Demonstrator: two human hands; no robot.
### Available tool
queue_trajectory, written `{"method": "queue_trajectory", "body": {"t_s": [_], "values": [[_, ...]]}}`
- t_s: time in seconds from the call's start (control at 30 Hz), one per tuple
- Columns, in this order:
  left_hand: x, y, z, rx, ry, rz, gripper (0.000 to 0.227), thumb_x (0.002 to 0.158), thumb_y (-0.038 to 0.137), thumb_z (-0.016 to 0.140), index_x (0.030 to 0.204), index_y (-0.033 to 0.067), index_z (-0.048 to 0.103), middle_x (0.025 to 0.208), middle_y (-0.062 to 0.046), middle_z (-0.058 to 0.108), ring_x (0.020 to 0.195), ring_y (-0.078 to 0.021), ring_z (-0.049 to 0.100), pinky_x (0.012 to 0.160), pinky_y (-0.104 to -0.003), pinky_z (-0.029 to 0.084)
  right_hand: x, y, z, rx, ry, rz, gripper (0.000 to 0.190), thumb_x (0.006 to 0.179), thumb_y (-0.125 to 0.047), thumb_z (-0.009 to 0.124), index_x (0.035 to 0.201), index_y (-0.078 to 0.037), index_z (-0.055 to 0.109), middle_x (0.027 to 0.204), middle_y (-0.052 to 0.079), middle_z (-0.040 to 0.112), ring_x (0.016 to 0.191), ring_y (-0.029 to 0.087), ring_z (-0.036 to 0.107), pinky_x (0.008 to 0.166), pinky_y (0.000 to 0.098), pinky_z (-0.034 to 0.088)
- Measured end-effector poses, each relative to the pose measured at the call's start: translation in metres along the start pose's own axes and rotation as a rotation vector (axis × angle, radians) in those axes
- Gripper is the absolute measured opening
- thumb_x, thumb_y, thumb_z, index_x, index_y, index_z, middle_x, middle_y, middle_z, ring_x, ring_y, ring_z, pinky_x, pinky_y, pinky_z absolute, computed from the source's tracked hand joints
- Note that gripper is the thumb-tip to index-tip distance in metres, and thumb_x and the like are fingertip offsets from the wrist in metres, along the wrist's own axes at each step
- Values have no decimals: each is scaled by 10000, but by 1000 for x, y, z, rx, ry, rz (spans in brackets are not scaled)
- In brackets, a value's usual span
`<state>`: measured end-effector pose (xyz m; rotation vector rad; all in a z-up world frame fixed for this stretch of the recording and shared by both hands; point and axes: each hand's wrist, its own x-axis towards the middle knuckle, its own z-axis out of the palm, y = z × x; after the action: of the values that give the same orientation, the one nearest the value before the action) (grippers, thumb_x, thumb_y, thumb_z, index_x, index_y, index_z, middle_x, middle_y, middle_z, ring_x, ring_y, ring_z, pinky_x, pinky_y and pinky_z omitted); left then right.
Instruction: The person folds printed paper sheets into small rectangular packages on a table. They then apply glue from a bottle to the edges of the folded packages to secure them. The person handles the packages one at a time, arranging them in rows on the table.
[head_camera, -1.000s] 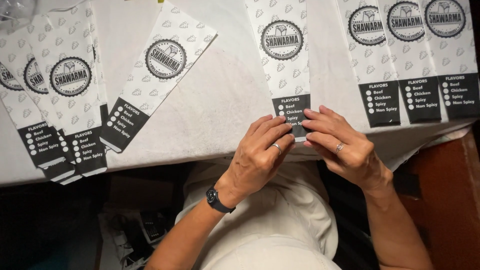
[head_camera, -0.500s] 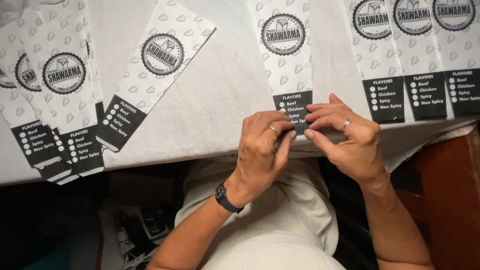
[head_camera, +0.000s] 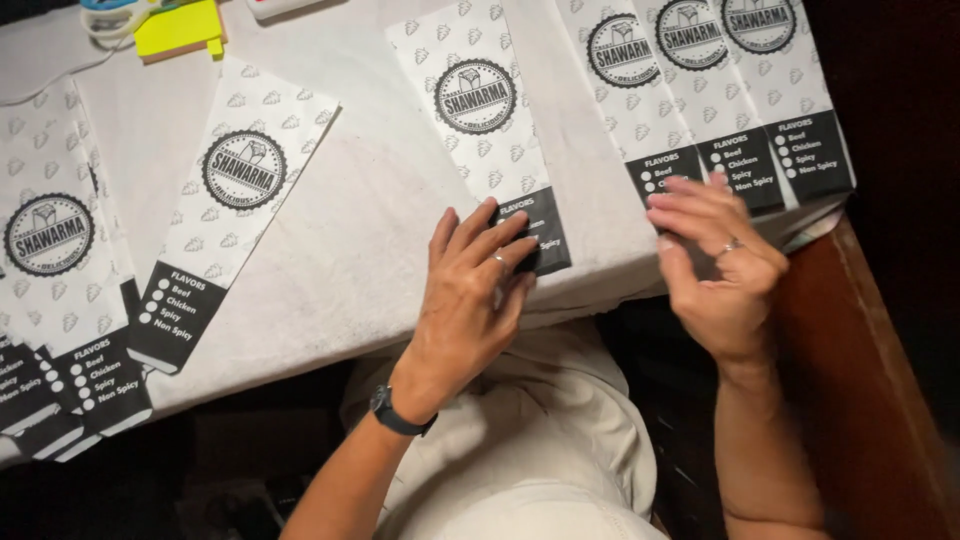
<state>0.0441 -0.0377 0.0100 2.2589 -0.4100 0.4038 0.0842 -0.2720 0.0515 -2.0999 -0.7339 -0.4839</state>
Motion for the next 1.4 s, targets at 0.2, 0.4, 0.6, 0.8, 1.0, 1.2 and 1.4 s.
{"method": "queue_trajectory", "body": {"t_s": [0.2, 0.4, 0.6, 0.8, 1.0, 1.2, 1.4], "values": [[26, 10, 43, 34, -7, 105, 315, 897, 91, 734, 1207, 72, 679, 1365, -124, 650, 1388, -422, 500, 1201, -635, 287, -22, 37, -15, -258, -4, -15, 147, 995, 99, 754, 1142, 92, 762, 1230, 224, 730, 1324, 432, 619, 1300, 582, 301], [38, 21, 63, 56, 2, 122, 312, 887, 97, 688, 1196, 56, 674, 1353, -144, 641, 1361, -453, 504, 1192, -640, 321, -25, 43, -14, -278, -5, -26, 172, 975, 98, 774, 1144, 73, 765, 1247, 218, 730, 1336, 438, 616, 1290, 578, 305], [34, 22, 63, -28, 48, 115, 384, 851, 89, 673, 1230, 51, 629, 1407, -176, 582, 1403, -478, 470, 1201, -693, 329, -24, 40, -18, -284, -36, -38, 145, 1015, 102, 746, 1149, 48, 760, 1247, 208, 734, 1338, 452, 634, 1292, 595, 327], [-8, -22, -22, 101, 236, 37, 331, 954, 85, 667, 1282, 79, 617, 1425, -148, 598, 1432, -418, 511, 1234, -616, 347, -36, 50, -14, -287, -51, -87, 132, 1087, 153, 760, 1219, 145, 756, 1361, 314, 720, 1422, 543, 633, 1382, 635, 333], [-91, -80, -161, 678, 54, -340, 805, 668, -244, 478, 1438, -22, 552, 1547, -230, 495, 1497, -448, 355, 1265, -595, 154, -40, 42, -11, -237, -56, -73, 149, 1168, 224, 702, 1309, 274, 700, 1475, 434, 643, 1552, 571, 534, 1377, 633, 440], [-60, -53, -133, 557, -112, -366, 616, 865, -106, 492, 1457, 62, 527, 1465, -171, 529, 1289, -354, 438, 1042, -487, 433, -16, 0, 13, -160, -35, -158, 105, 1117, 212, 726, 1219, 232, 713, 1375, 401, 660, 1457, 575, 574, 1379, 675, 399], [-6, -42, -41, 532, 95, -133, 378, 902, 139, 767, 1230, 10, 628, 1111, -167, 590, 997, -335, 516, 780, -434, 520, 1, -43, 62, 33, -142, -265, 166, 967, 123, 723, 1126, 87, 693, 1267, 274, 660, 1295, 474, 618, 1296, 655, 368]]}}
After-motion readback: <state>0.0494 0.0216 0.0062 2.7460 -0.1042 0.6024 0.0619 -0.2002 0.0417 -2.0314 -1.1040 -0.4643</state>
